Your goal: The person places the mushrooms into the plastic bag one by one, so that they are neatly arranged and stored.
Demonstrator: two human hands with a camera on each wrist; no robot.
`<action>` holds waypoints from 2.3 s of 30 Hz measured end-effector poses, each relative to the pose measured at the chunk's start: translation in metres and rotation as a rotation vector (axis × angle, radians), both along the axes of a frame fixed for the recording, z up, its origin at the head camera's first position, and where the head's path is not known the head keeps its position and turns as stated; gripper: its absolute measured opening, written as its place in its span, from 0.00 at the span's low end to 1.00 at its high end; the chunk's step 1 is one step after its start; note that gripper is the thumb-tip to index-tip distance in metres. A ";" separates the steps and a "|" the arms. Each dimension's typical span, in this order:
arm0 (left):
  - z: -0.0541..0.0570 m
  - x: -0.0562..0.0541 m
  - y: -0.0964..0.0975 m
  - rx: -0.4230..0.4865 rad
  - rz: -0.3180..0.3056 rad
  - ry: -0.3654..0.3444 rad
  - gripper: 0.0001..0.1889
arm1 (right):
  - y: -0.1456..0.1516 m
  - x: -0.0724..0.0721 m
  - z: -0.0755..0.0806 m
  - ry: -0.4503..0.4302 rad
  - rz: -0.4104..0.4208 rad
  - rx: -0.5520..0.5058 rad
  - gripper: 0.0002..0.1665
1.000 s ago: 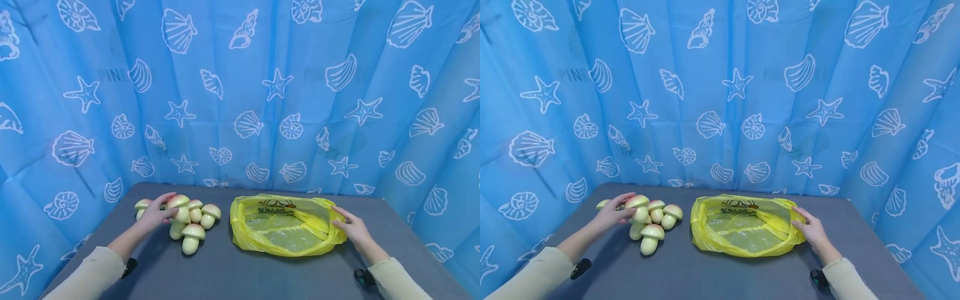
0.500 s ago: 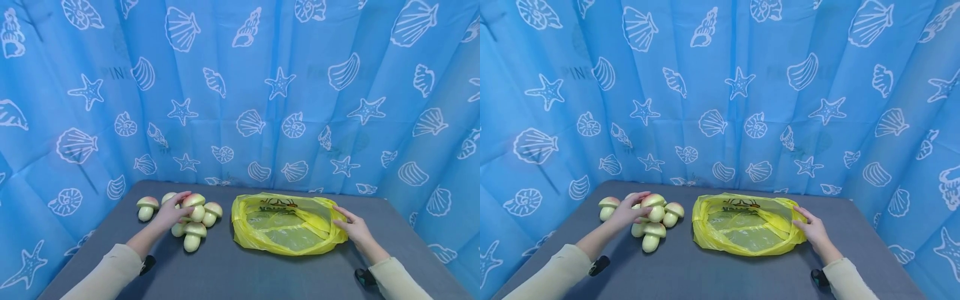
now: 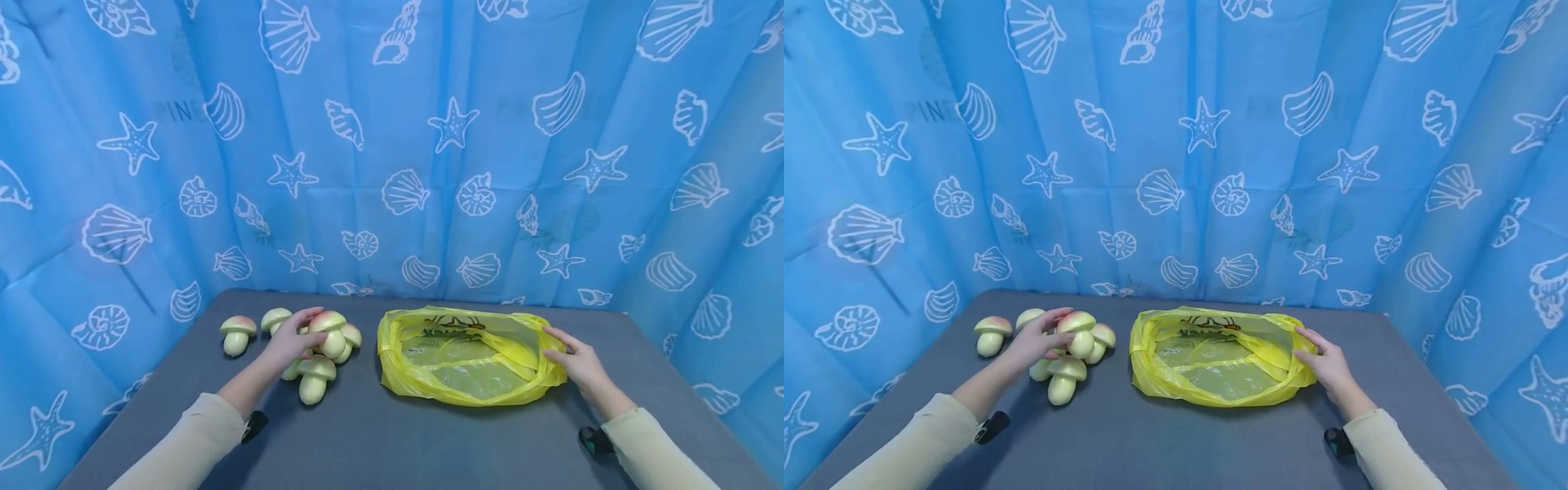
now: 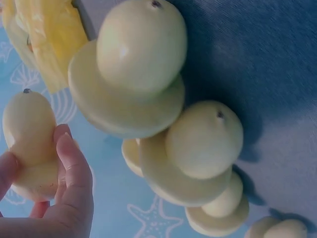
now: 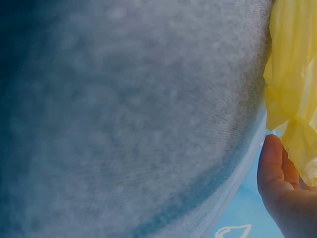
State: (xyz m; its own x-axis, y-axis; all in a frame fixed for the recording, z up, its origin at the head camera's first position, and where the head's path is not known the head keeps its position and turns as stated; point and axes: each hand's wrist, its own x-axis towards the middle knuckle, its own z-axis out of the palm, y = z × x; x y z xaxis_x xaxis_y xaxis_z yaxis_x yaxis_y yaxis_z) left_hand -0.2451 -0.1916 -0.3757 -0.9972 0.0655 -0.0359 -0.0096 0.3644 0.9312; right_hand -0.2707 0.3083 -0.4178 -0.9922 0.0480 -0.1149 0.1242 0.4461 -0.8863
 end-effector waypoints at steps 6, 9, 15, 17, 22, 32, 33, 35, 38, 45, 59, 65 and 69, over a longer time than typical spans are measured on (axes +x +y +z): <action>-0.001 -0.003 0.013 0.053 -0.008 -0.008 0.30 | -0.001 0.000 0.002 -0.004 0.001 -0.004 0.37; -0.001 -0.005 0.019 0.094 -0.035 -0.012 0.31 | 0.000 0.002 0.002 -0.005 -0.002 -0.003 0.37; -0.003 -0.008 0.032 0.090 -0.049 -0.019 0.30 | 0.000 0.003 0.001 -0.002 -0.007 0.006 0.36; -0.002 -0.010 0.037 0.085 -0.047 -0.014 0.29 | -0.001 0.002 0.001 0.000 -0.006 0.000 0.36; 0.000 -0.015 0.052 0.097 -0.051 -0.008 0.29 | -0.003 0.000 0.000 -0.001 -0.009 -0.015 0.35; 0.000 -0.027 0.072 0.133 -0.064 -0.018 0.28 | -0.001 0.002 0.002 -0.004 0.001 -0.038 0.37; 0.000 -0.027 0.073 0.134 -0.067 -0.022 0.28 | -0.001 0.002 0.002 -0.005 0.002 -0.039 0.37; -0.001 -0.029 0.077 0.147 -0.076 -0.030 0.28 | 0.001 0.002 0.002 -0.008 -0.003 -0.040 0.37; -0.002 -0.031 0.083 0.160 -0.112 -0.032 0.29 | 0.002 0.002 0.003 -0.006 -0.009 -0.042 0.37; -0.002 -0.033 0.092 0.135 -0.156 -0.065 0.28 | 0.000 0.002 0.001 -0.003 0.000 -0.039 0.36; -0.010 -0.047 0.120 0.163 -0.137 -0.123 0.29 | -0.003 0.001 0.004 -0.014 -0.017 -0.047 0.35; -0.013 -0.049 0.135 0.102 -0.170 -0.085 0.29 | -0.003 0.001 0.003 -0.003 -0.006 -0.049 0.34; -0.018 -0.049 0.144 0.028 -0.230 -0.047 0.28 | -0.003 0.001 0.002 -0.006 -0.023 -0.049 0.34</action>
State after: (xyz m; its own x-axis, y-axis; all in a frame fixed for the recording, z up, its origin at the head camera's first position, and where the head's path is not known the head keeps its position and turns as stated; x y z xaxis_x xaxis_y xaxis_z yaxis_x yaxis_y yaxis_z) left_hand -0.2938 -0.0480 -0.3936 -0.9532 0.2923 -0.0770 0.0271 0.3364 0.9413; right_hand -0.2697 0.3048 -0.4162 -0.9903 0.0647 -0.1232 0.1389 0.3992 -0.9063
